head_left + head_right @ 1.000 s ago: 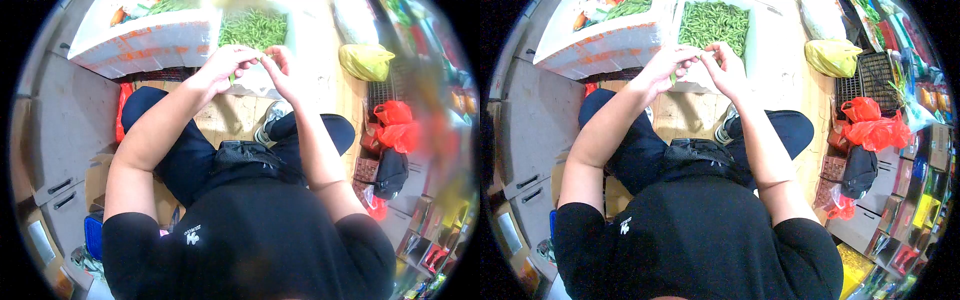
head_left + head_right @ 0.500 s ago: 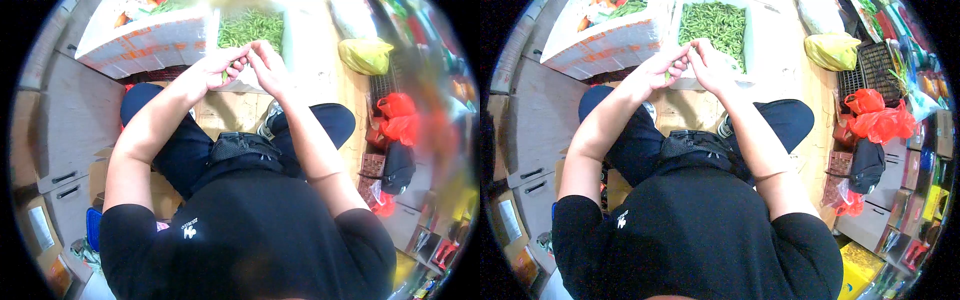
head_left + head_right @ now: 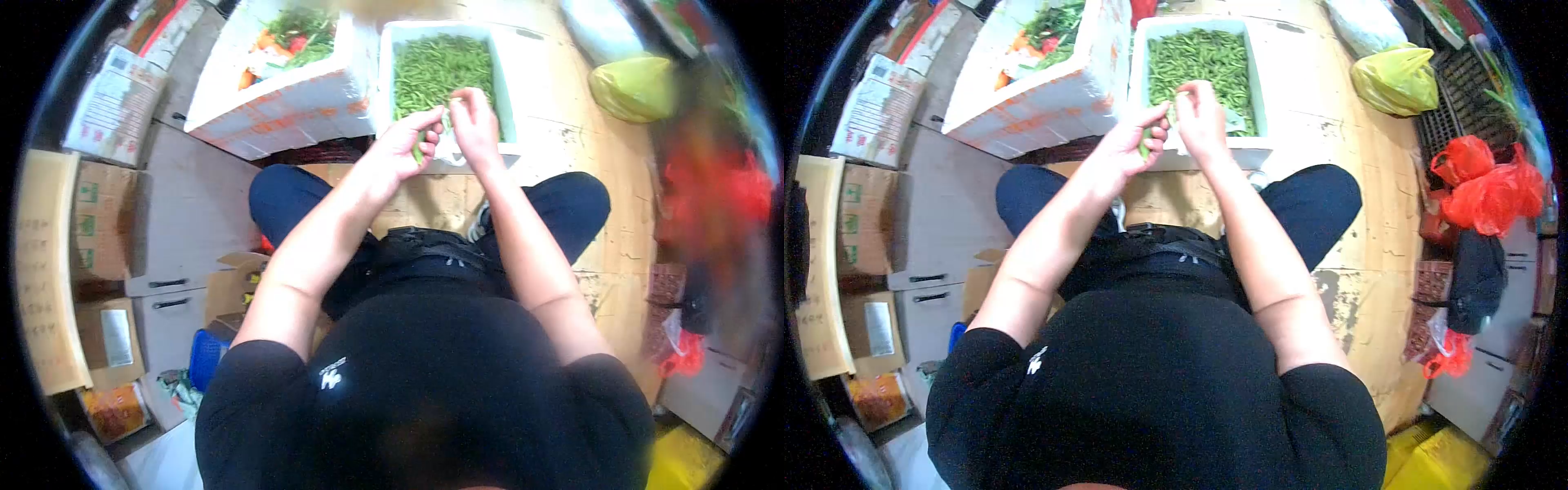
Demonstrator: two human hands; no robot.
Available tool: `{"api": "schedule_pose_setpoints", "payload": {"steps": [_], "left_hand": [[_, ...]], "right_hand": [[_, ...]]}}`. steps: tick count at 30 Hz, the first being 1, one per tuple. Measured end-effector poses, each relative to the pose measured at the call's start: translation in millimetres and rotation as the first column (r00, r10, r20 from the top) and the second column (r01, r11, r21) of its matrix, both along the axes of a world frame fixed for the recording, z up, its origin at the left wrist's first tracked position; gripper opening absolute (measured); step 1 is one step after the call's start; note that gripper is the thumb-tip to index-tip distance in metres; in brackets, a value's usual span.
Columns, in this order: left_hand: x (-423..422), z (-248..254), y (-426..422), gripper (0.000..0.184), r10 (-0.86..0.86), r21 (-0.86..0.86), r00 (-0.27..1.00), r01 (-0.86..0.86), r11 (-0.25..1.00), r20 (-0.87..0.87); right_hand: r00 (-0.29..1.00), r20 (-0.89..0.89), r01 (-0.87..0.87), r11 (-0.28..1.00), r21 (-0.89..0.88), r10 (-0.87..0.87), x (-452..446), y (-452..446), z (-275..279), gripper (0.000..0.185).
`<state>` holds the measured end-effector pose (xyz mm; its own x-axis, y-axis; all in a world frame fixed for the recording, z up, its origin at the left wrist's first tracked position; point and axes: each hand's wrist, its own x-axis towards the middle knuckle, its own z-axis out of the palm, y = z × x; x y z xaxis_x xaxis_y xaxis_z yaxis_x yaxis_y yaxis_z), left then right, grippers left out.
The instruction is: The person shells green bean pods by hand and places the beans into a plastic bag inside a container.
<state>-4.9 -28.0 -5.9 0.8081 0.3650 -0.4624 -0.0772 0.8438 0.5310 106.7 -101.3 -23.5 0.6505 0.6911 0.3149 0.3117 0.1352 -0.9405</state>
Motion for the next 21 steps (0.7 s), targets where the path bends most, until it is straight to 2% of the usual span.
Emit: {"api": "schedule_pose_setpoints", "payload": {"steps": [1, 2, 3, 4, 5, 7, 9, 10, 12, 13, 14, 18, 21], "left_hand": [[0.3, -1.0, 0.4, 0.019, -0.015, -0.043, 1.000, 0.015, 0.999, 0.000], [-0.7, -0.3, 4.8, 0.018, 0.016, -0.059, 1.000, -0.018, 0.998, -0.024], [-0.6, 4.3, 9.1, 0.017, 0.049, -0.075, 0.998, -0.052, 0.996, -0.043], [-3.4, 11.1, 18.3, 0.017, 0.100, -0.058, 0.995, -0.101, 0.993, -0.024], [-9.2, 18.8, 33.3, 0.017, 0.151, -0.044, 0.989, -0.151, 0.988, -0.001], [-23.4, 25.8, 79.3, 0.015, 0.300, 0.009, 0.950, -0.301, 0.953, 0.086], [-38.2, 42.7, 123.3, 0.014, 0.463, 0.152, 0.886, -0.463, 0.874, 0.036], [-45.1, 38.7, 157.3, 0.016, 0.513, 0.160, 0.857, -0.512, 0.844, 0.033], [-55.5, 43.8, 193.0, 0.018, 0.615, 0.341, 0.788, -0.574, 0.745, -0.018], [-59.6, 43.7, 202.9, 0.019, 0.666, 0.371, 0.744, -0.606, 0.704, -0.047], [-62.7, 42.0, 211.4, 0.020, 0.671, 0.355, 0.739, -0.614, 0.705, -0.055], [-57.4, 47.1, 204.2, 0.016, 0.620, 0.276, 0.784, -0.588, 0.760, -0.038], [-47.9, 34.9, 201.3, 0.020, 0.478, 0.179, 0.876, -0.482, 0.858, 0.071]], "right_hand": [[0.985, -0.172, -0.027, 0.999, 0.040, 0.034, 4.9, -2.2, -0.8, 0.014], [0.902, -0.420, -0.067, 0.994, 0.091, 0.099, 11.8, -7.7, -1.7, 0.012], [0.758, -0.630, -0.099, 0.984, 0.150, 0.172, 15.7, -14.2, 1.4, 0.010], [0.656, -0.718, -0.065, 0.965, 0.254, 0.233, 16.8, -20.7, 0.9, 0.007], [0.590, -0.778, -0.047, 0.971, 0.233, 0.216, 21.3, -26.9, -2.7, 0.007], [0.516, -0.824, -0.048, 0.968, 0.245, 0.234, 26.5, -37.0, -11.0, 0.007], [0.389, -0.886, -0.039, 0.965, 0.260, 0.254, 30.8, -43.4, -20.3, 0.007], [0.322, -0.910, -0.034, 0.964, 0.265, 0.261, 31.0, -43.9, -22.3, 0.007], [0.294, -0.921, -0.041, 0.966, 0.256, 0.257, 27.7, -41.1, -21.7, 0.007], [0.280, -0.927, -0.045, 0.968, 0.245, 0.248, 26.7, -40.7, -22.2, 0.007], [0.234, -0.906, -0.076, 0.936, 0.343, 0.351, 30.8, -39.6, -36.1, 0.008], [0.163, -0.946, -0.045, 0.960, 0.277, 0.280, 27.9, -32.7, -29.4, 0.014], [0.097, -0.960, -0.100, 0.962, 0.255, 0.264, 31.7, -20.4, -17.7, 0.016]]}}
